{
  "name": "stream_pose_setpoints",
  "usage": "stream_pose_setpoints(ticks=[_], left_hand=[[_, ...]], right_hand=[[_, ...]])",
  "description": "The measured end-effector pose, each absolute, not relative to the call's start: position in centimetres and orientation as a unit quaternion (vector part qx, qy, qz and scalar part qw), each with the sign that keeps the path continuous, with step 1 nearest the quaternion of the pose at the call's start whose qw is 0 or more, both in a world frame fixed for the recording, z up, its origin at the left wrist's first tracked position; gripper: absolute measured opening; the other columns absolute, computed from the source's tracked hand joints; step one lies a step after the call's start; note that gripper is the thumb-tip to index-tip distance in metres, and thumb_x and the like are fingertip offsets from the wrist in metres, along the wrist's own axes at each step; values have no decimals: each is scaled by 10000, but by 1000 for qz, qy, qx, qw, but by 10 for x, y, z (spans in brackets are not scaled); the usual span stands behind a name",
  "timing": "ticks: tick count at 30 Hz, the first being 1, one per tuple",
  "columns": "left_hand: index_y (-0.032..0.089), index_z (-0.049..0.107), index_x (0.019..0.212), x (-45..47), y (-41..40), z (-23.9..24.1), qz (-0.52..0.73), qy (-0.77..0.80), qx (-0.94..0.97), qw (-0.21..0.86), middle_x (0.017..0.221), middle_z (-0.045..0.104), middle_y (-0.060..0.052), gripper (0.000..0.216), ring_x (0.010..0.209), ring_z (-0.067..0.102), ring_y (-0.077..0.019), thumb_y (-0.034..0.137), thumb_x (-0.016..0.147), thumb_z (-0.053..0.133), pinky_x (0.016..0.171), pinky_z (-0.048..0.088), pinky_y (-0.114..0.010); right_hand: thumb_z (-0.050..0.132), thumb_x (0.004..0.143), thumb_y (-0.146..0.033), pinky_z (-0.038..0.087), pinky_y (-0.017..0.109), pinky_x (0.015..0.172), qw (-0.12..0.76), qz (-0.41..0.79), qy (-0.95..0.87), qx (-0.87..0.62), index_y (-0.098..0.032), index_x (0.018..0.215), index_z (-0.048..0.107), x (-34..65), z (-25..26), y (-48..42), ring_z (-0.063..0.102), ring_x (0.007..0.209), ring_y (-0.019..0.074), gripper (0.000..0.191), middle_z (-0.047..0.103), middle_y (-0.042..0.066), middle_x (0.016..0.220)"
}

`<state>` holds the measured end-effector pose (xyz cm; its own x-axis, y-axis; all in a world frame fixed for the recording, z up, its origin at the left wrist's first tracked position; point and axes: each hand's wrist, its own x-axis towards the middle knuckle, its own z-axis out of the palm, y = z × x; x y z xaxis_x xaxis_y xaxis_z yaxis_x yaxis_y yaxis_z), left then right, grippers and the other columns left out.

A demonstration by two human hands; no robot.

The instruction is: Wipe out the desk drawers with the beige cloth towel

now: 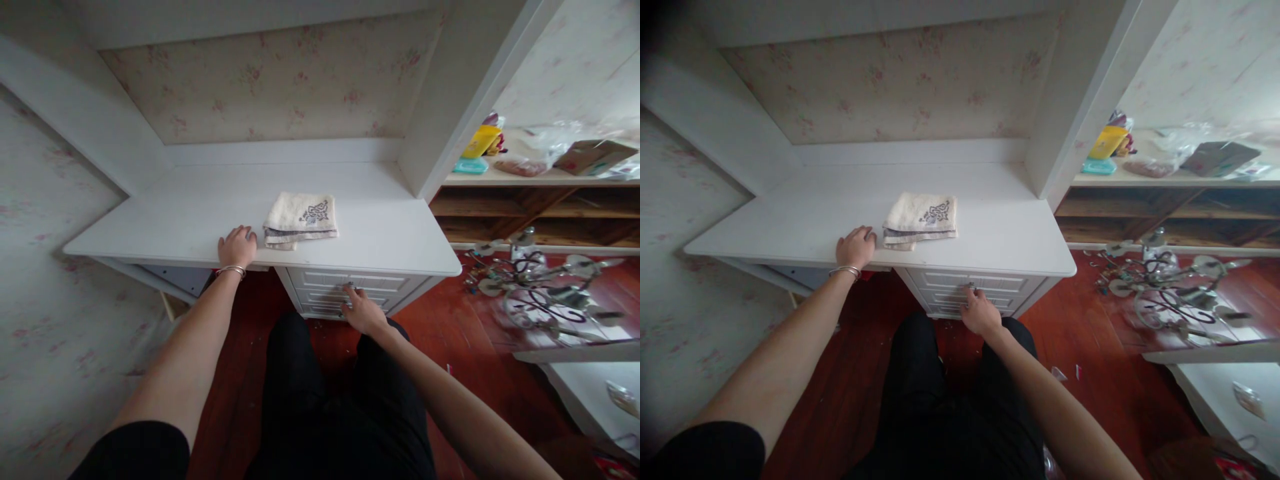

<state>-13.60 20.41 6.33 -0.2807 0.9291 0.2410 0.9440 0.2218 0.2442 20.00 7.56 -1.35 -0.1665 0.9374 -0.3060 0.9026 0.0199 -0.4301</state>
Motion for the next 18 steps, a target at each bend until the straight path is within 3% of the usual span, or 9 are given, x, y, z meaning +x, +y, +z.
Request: stream_pose_setpoints(ticks=[4,11,18], left_hand=[[284,607,1307,-137,205,63,-174,-781,-599,24,1486,506,-46,430,1364,443,-229,369,970,354,1150,269,-474],[293,605,1304,-141,206,62,-182,-779,-599,20,1482,510,-48,439,1358,449,-231,391,957,354,1162,249,-505],[326,470,1433,-154,215,65,-104,-776,-620,-57,1580,366,-68,557,1462,295,-269,542,939,332,1173,152,-606]], right_hand=[[403,982,-361,505,416,812,7,251,-696,-673,-305,1459,414,194,-14,90,669,1037,324,480,554,137,1333],[319,1029,-365,476,347,865,27,223,-699,-679,-258,1264,599,195,-11,100,667,1047,259,381,637,90,1285],[319,1024,-338,471,327,855,10,217,-701,-679,-270,1170,693,197,-5,104,675,1041,246,408,722,79,1159]])
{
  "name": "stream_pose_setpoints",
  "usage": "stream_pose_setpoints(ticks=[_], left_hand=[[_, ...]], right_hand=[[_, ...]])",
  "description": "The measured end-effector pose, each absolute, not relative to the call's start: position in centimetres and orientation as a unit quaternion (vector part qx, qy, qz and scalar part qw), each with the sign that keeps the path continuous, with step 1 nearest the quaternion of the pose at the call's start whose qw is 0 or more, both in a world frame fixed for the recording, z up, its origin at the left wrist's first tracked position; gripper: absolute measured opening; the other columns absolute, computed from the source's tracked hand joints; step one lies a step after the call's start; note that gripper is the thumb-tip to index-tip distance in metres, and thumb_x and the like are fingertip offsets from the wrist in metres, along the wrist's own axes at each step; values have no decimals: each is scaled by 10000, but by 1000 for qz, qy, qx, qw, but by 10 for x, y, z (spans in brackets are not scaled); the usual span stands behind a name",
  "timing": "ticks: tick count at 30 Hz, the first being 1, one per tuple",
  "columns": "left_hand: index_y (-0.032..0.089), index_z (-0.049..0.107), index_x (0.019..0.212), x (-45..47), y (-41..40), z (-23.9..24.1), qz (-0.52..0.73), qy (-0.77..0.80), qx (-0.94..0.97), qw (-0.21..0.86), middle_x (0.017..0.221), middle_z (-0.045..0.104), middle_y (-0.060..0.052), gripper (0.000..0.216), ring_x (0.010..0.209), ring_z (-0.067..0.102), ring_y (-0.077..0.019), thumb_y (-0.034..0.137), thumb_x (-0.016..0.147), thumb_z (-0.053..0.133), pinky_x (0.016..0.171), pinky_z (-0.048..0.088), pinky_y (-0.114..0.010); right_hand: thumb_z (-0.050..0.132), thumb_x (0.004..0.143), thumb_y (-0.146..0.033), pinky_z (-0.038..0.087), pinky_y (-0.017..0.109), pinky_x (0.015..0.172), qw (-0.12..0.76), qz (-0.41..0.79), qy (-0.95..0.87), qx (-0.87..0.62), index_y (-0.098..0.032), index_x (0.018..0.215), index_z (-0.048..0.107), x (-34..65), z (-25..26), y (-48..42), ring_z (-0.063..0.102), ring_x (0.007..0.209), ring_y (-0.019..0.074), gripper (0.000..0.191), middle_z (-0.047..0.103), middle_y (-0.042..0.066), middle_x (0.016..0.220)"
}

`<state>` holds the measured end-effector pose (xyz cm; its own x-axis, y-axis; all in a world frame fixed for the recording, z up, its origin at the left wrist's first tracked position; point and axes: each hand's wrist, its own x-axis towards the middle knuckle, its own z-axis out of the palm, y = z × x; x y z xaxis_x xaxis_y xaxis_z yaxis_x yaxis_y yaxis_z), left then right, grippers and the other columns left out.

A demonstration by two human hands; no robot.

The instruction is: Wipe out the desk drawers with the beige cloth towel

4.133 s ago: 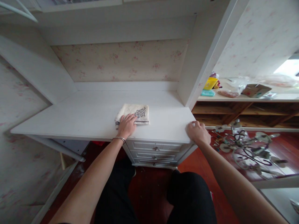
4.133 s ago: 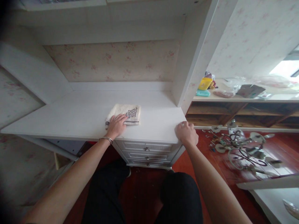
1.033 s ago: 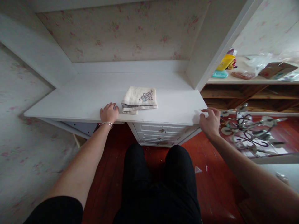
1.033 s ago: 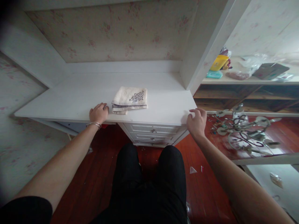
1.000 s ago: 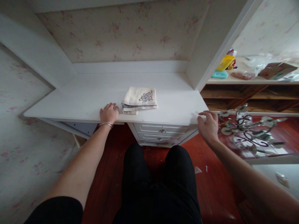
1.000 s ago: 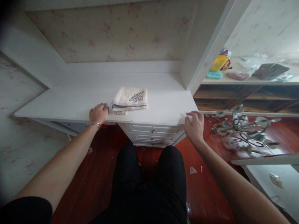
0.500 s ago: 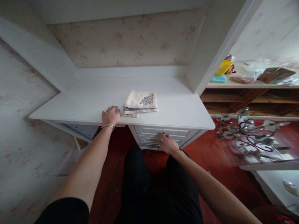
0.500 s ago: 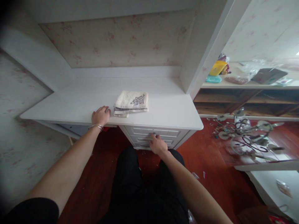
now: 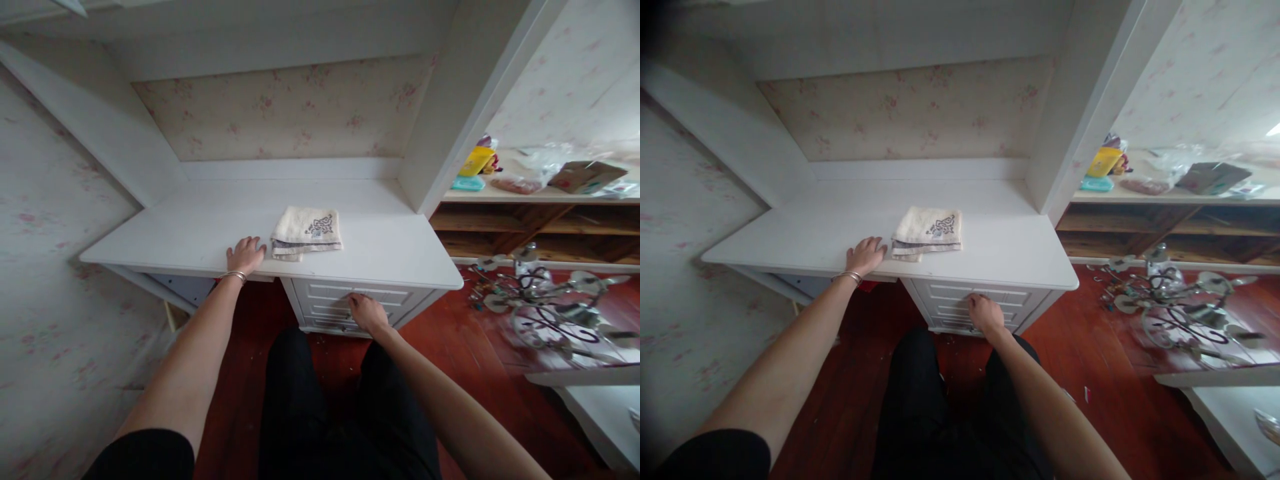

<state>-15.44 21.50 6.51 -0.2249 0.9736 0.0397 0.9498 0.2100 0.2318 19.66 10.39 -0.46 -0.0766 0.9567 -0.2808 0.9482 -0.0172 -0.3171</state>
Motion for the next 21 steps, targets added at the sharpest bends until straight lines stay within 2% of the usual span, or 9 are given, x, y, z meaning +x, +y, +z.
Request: stream_pose_setpoints(ticks=[2,4,8,11,13,15,17,19,21], left_hand=[[322,481,1427,-159,218,70,93,774,621,81,1598,331,-68,600,1470,276,-292,592,896,412,1173,134,-627],[313,569,1344,-161,219,76,118,772,617,99,1565,392,-64,554,1441,335,-306,572,861,487,1179,167,-603],[220,684,1126,-146,192,88,230,743,626,65,1323,620,-81,380,1291,511,-225,367,910,408,1146,345,-384],[198,705,970,-106,139,92,328,643,692,-1,1144,676,-105,331,1156,585,-215,318,934,399,1094,420,-357],[239,699,1000,-72,96,91,341,565,752,17,1103,688,-82,300,1118,603,-211,329,960,416,1055,464,-379],[282,651,1178,-39,57,85,304,489,815,66,1145,688,-65,290,1116,613,-205,328,968,455,1035,487,-397],[301,545,1344,-15,29,75,265,452,846,101,1227,664,-69,378,1147,607,-210,341,974,482,1028,496,-414],[310,559,1317,-1,12,63,241,461,848,103,1204,676,-68,345,1113,626,-220,351,990,456,977,518,-429],[312,640,1168,5,2,51,209,487,842,100,1085,710,-66,281,1006,660,-227,363,1003,417,883,539,-439]], right_hand=[[350,1009,-321,471,323,846,3,217,-702,-679,-270,1127,724,198,-3,97,682,1030,249,395,738,77,1120],[389,997,-332,471,318,839,-3,222,-709,-669,-273,1079,749,202,-1,83,687,1021,251,375,750,72,1084],[432,989,-369,474,298,783,-4,265,-742,-615,-293,997,772,213,2,47,707,960,243,349,768,44,1013],[425,995,-341,467,282,757,12,278,-750,-600,-279,914,778,216,2,24,717,916,231,368,775,41,954],[426,993,-322,467,283,754,26,277,-745,-607,-268,897,781,214,2,12,721,910,236,372,777,50,940],[428,989,-310,473,291,763,33,282,-739,-610,-266,909,784,212,2,3,723,913,245,367,777,56,942],[428,983,-294,478,302,805,41,291,-737,-609,-267,933,784,211,3,-7,718,950,251,361,775,58,977],[434,975,-284,473,313,867,55,304,-735,-603,-268,985,780,211,4,-18,701,1017,254,346,767,57,1039],[448,963,-279,464,322,917,68,324,-733,-594,-268,1052,768,212,4,-29,678,1077,254,332,750,52,1113]])
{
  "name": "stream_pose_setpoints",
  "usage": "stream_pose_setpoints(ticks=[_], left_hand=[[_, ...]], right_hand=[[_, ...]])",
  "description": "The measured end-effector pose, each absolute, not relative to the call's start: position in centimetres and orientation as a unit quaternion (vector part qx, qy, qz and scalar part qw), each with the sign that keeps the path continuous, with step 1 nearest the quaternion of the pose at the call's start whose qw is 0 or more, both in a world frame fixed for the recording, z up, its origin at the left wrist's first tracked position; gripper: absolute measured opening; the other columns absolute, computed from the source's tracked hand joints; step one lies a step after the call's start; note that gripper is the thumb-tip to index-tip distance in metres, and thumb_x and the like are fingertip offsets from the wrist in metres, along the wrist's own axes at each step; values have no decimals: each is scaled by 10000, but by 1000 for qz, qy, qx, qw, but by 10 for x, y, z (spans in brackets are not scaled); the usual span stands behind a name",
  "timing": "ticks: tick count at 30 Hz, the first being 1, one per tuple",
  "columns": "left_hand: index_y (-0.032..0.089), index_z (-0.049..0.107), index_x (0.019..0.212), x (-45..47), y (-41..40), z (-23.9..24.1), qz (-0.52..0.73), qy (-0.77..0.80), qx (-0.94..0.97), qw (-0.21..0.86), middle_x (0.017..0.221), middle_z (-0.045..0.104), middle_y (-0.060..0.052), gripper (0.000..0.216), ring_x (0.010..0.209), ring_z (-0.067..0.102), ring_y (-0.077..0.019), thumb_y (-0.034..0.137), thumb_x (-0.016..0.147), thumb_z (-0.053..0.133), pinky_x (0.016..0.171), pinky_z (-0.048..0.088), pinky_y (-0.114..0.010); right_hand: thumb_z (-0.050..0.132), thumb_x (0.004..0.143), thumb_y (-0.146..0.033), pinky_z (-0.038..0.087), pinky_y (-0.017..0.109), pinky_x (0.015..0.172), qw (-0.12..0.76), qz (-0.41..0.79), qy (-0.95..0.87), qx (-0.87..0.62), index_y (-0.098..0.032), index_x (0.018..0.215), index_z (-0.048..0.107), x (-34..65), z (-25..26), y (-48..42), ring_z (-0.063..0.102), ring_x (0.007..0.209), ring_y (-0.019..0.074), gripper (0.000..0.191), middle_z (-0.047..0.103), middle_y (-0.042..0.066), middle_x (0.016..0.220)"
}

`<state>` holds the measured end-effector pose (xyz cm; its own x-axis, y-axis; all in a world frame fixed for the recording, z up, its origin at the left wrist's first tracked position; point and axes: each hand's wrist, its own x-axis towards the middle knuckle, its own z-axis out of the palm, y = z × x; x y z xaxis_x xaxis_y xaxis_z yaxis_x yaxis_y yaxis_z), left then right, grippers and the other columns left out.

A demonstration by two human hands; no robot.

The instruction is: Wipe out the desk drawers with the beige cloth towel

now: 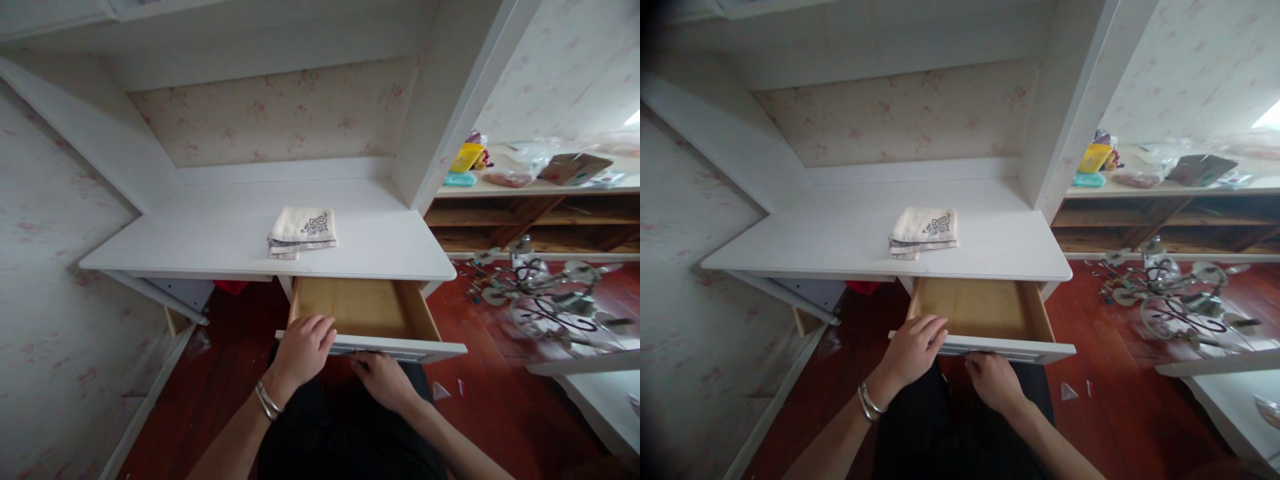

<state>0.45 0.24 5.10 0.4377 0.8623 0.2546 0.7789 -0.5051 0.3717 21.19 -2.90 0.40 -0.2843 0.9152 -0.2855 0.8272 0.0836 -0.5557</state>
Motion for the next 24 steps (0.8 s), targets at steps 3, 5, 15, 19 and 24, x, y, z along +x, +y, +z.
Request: stream_pose_setpoints(ticks=[3,5,15,19,24], left_hand=[[304,684,895,6,-10,37,162,521,833,91,848,713,-70,325,822,673,-237,388,1005,389,745,519,-455],[299,665,785,7,-19,32,150,542,822,86,755,692,-76,366,760,666,-239,398,1000,386,704,490,-457],[285,576,686,15,-56,25,164,597,784,42,680,651,-71,321,684,633,-219,380,965,450,654,424,-447],[257,533,656,18,-81,29,189,599,778,11,630,618,-31,298,635,598,-185,306,948,504,641,372,-406],[234,485,646,18,-121,21,244,588,769,-47,591,559,9,243,584,534,-176,191,882,528,619,317,-377]], right_hand=[[466,945,-287,447,339,975,60,355,-726,-586,-250,1172,728,215,5,-46,648,1138,258,348,720,62,1195],[490,928,-303,430,371,1015,36,368,-731,-573,-215,1298,659,219,11,-56,627,1172,277,416,676,98,1277],[445,998,-390,488,283,807,110,416,-821,-375,-255,1038,742,207,140,-18,687,895,198,329,753,30,988],[449,985,-317,483,312,876,197,294,-834,-423,-229,1084,716,170,146,49,669,976,203,299,735,40,1081],[529,933,-491,385,483,1063,143,127,-859,-475,-201,1415,500,104,129,122,479,1301,333,563,460,143,1491]])
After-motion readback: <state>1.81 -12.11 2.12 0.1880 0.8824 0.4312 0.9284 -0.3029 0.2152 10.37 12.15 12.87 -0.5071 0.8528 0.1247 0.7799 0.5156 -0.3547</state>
